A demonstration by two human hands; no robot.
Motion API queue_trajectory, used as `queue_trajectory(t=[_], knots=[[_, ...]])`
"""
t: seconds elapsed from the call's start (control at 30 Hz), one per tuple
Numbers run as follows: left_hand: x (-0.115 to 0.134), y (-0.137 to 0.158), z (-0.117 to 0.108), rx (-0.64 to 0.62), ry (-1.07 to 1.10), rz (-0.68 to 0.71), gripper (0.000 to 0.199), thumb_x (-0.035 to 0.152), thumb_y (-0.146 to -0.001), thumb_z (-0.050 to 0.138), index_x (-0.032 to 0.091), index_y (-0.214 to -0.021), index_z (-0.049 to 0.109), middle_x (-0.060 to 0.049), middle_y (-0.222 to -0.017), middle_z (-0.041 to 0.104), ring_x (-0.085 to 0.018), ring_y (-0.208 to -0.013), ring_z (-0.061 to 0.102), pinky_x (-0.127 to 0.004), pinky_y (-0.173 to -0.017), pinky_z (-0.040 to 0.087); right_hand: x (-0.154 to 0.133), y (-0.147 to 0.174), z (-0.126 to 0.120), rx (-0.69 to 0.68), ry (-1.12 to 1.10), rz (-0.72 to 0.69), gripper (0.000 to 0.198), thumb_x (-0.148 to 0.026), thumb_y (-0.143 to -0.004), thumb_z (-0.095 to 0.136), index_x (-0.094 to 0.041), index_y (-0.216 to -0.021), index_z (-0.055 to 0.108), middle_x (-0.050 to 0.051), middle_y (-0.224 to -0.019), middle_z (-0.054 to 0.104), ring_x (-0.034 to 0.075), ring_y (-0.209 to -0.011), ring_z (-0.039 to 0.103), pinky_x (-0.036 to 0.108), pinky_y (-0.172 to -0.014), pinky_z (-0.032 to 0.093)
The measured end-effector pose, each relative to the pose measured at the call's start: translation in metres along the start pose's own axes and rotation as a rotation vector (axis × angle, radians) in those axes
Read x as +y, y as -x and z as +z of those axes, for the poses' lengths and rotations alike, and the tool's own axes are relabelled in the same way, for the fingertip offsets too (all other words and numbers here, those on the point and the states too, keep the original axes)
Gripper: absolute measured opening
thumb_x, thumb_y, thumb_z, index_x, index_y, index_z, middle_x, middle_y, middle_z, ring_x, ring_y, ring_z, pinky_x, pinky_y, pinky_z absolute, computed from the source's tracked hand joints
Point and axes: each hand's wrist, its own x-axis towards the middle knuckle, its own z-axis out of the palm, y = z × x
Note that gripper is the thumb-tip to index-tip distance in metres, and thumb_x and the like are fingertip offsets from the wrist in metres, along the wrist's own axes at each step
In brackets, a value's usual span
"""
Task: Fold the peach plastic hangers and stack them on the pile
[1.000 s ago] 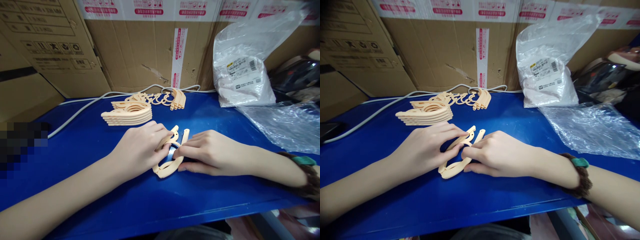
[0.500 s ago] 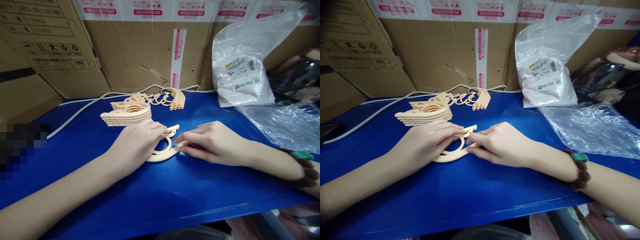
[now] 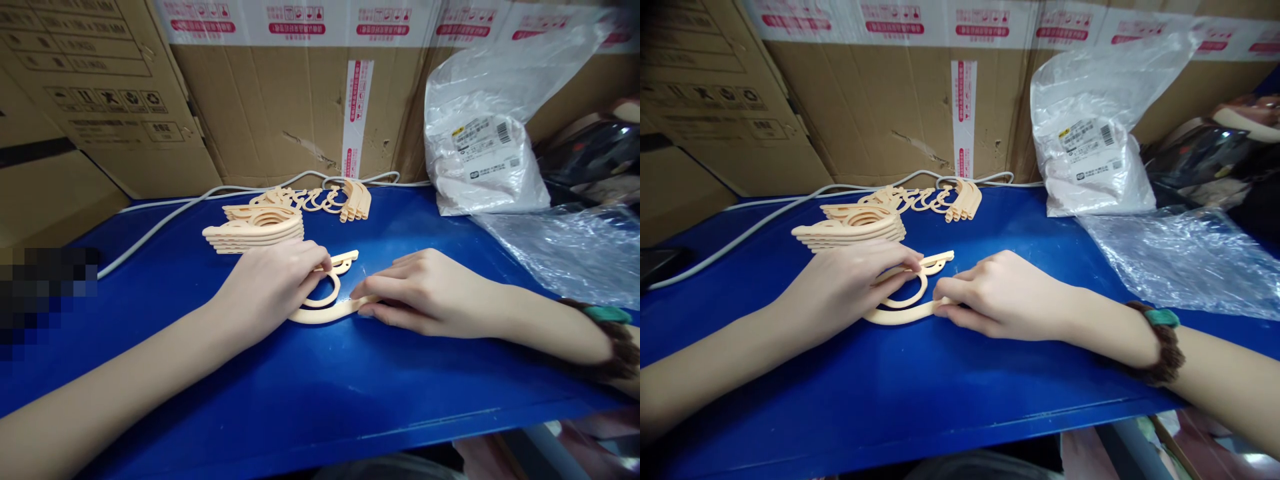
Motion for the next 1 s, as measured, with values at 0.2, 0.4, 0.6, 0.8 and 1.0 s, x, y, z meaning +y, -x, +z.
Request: queue_trajectory(t=[0.2, 0.4, 0.6, 0.8, 1.0], knots=[[-0.002, 0.0, -0.001, 0.007, -0.024, 0.017, 0.019, 0.021, -0.096, 0.05, 0.02, -0.091, 0.069, -0.002, -0.097, 0.073, -0.019, -0.088, 0.068, -0.028, -0.072, 0.047, 0.0, 0.0, -0.002, -0.016, -0.005, -0.011, 0.025, -0.029, -0.101, 0.042, -0.018, -0.103, 0.064, 0.005, -0.082, 0.071, 0.014, -0.072, 0.065, 0.025, -0.063, 0.039], [-0.002, 0.002, -0.002, 0.026, -0.069, 0.052, 0.018, 0.017, -0.095, 0.052, 0.019, -0.092, 0.07, -0.003, -0.1, 0.074, -0.02, -0.089, 0.069, -0.028, -0.071, 0.048, 0.001, -0.005, -0.002, 0.094, 0.105, -0.008, 0.029, -0.03, -0.101, 0.041, -0.017, -0.101, 0.066, 0.004, -0.08, 0.072, 0.014, -0.067, 0.064, 0.027, -0.062, 0.04], [-0.002, 0.004, -0.004, -0.016, -0.103, 0.066, 0.02, 0.015, -0.095, 0.051, 0.019, -0.098, 0.07, -0.004, -0.102, 0.074, -0.022, -0.091, 0.069, -0.03, -0.072, 0.049, 0.017, -0.031, -0.02, 0.173, 0.235, 0.097, 0.028, -0.032, -0.099, 0.043, -0.018, -0.103, 0.067, 0.005, -0.089, 0.074, 0.016, -0.071, 0.066, 0.027, -0.062, 0.038], [-0.004, 0.006, -0.003, 0.015, -0.114, 0.092, 0.03, 0.007, -0.094, 0.044, 0.021, -0.097, 0.071, -0.002, -0.105, 0.073, -0.021, -0.09, 0.069, -0.029, -0.066, 0.047, 0.057, -0.091, -0.053, 0.177, 0.403, 0.24, 0.031, -0.035, -0.094, 0.048, -0.016, -0.11, 0.067, 0.006, -0.089, 0.071, 0.017, -0.073, 0.062, 0.029, -0.06, 0.033], [-0.004, 0.007, -0.004, 0.045, -0.106, 0.085, 0.029, 0.009, -0.095, 0.042, 0.018, -0.088, 0.07, -0.003, -0.097, 0.073, -0.018, -0.087, 0.068, -0.026, -0.063, 0.045, 0.091, -0.158, -0.046, 0.05, 0.377, 0.139, 0.038, -0.035, -0.096, 0.047, -0.013, -0.122, 0.064, 0.013, -0.116, 0.067, 0.025, -0.101, 0.062, 0.031, -0.072, 0.039]])
